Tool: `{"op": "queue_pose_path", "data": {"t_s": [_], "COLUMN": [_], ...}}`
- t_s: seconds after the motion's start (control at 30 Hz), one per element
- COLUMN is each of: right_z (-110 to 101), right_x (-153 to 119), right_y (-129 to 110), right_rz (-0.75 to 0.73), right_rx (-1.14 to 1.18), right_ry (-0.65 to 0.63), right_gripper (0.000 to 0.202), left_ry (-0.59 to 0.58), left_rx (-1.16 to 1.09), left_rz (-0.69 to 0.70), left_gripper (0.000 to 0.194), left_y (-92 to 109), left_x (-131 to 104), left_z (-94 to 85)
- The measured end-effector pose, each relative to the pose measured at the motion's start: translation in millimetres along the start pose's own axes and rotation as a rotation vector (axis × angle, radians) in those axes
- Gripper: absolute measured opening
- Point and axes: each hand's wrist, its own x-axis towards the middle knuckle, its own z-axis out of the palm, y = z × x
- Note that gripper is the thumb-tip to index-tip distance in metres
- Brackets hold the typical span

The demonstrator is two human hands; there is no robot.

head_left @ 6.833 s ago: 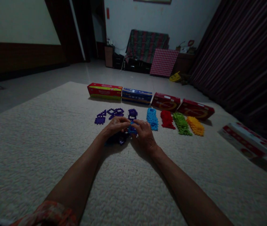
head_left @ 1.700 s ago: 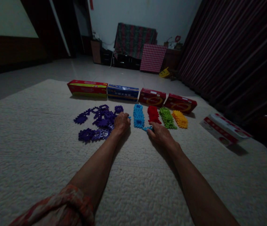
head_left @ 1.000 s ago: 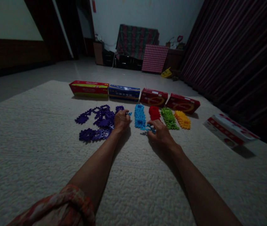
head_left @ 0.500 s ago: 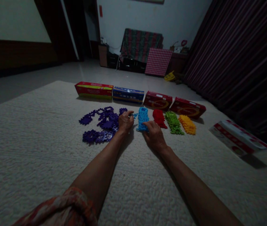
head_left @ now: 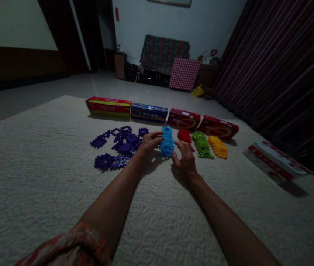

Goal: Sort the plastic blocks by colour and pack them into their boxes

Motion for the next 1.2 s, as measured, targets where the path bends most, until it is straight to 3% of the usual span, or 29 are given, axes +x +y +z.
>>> {"op": "queue_pose_path", "data": {"t_s": [0.13, 0.27, 0.4, 0.53, 0.63, 0.77, 1.2], "right_z": [0.4, 4.9, 8.8, 8.5, 6.4, 1.8, 1.2], "right_x": [2.8, 6.3, 9.1, 8.5, 7.1, 7.4, 5.5], "right_y": [-2.3, -9.3, -13.1, -12.9, -13.2, -14.7, -12.8], "right_rz": [0.054, 0.242, 0.413, 0.415, 0.360, 0.175, -0.304], "right_rx": [0.089, 0.288, 0.570, 0.605, 0.485, 0.246, -0.125], "right_ry": [0.036, 0.099, 0.104, 0.107, 0.134, 0.193, 0.158], "right_gripper": [0.033, 0.033, 0.037, 0.030, 0.024, 0.013, 0.011], "left_ry": [-0.164, -0.279, -0.338, -0.312, -0.245, -0.172, -0.159], "left_rx": [-0.142, -0.162, -0.140, -0.142, -0.126, -0.063, -0.304], "left_rz": [-0.037, 0.009, 0.028, 0.018, -0.019, -0.050, -0.211], "left_gripper": [0.059, 0.067, 0.064, 0.058, 0.048, 0.029, 0.022], "left_y": [-3.3, -5.4, -4.2, -1.7, 1.7, 6.3, 15.4], "left_x": [-0.7, 0.1, -0.4, -2.3, -3.6, -4.2, -9.4], "left_z": [1.7, 1.3, 2.0, 6.3, 8.7, 7.6, 12.1]}}
